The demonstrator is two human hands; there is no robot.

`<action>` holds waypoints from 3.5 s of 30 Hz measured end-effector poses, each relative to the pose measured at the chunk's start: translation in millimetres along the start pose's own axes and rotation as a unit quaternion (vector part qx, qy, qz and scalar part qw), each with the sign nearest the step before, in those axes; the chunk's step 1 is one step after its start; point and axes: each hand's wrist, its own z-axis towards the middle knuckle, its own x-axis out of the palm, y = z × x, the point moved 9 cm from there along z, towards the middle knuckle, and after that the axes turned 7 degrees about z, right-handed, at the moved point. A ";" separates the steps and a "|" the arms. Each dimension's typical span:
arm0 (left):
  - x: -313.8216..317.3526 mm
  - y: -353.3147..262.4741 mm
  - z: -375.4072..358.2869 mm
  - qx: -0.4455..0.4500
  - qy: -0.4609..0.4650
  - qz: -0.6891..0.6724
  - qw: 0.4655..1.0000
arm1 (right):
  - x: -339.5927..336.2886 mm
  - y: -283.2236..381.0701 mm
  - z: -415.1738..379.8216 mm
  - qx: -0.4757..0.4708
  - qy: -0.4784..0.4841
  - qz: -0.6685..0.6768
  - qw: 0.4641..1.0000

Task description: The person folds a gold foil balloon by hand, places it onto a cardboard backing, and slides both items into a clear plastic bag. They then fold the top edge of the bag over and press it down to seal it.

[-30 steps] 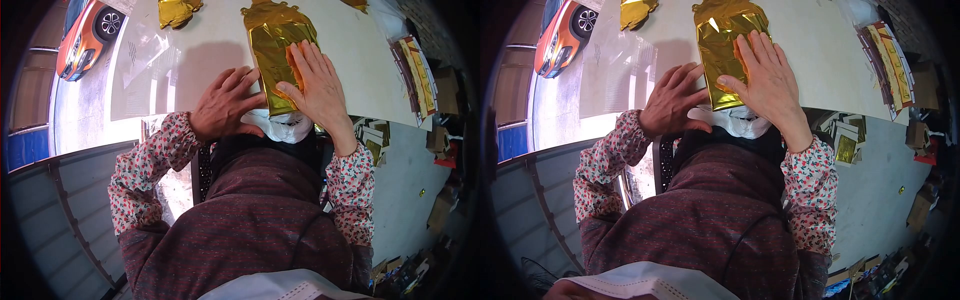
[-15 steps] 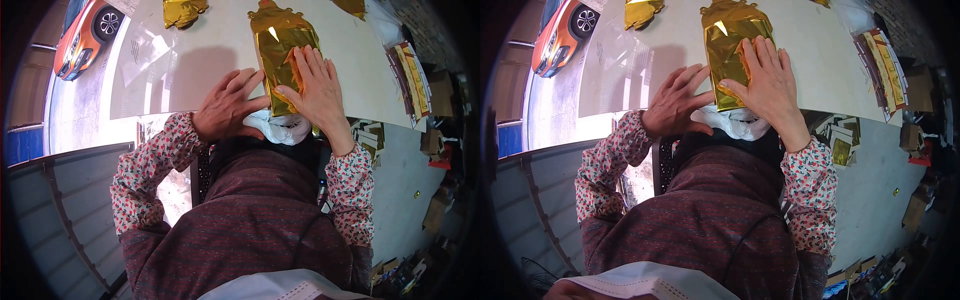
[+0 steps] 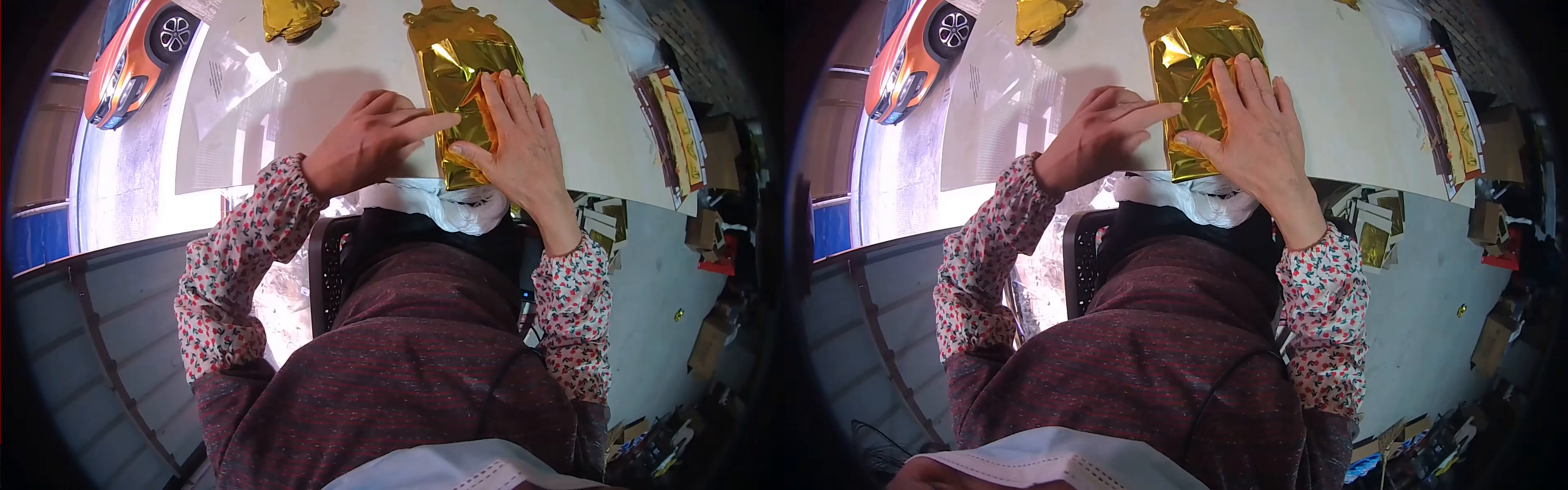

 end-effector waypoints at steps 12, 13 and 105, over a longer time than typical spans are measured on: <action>-6.5 18.4 0.9 -0.053 -0.061 -0.046 0.996 | -1.4 1.6 2.6 0.009 0.007 0.003 1.000; -8.3 20.0 2.9 -0.092 -0.052 -0.066 0.992 | -2.2 2.7 3.5 0.010 0.008 0.002 1.000; -10.7 51.3 -9.9 -0.444 -0.149 -0.423 0.776 | -8.5 15.5 13.7 -0.005 -0.044 0.038 0.998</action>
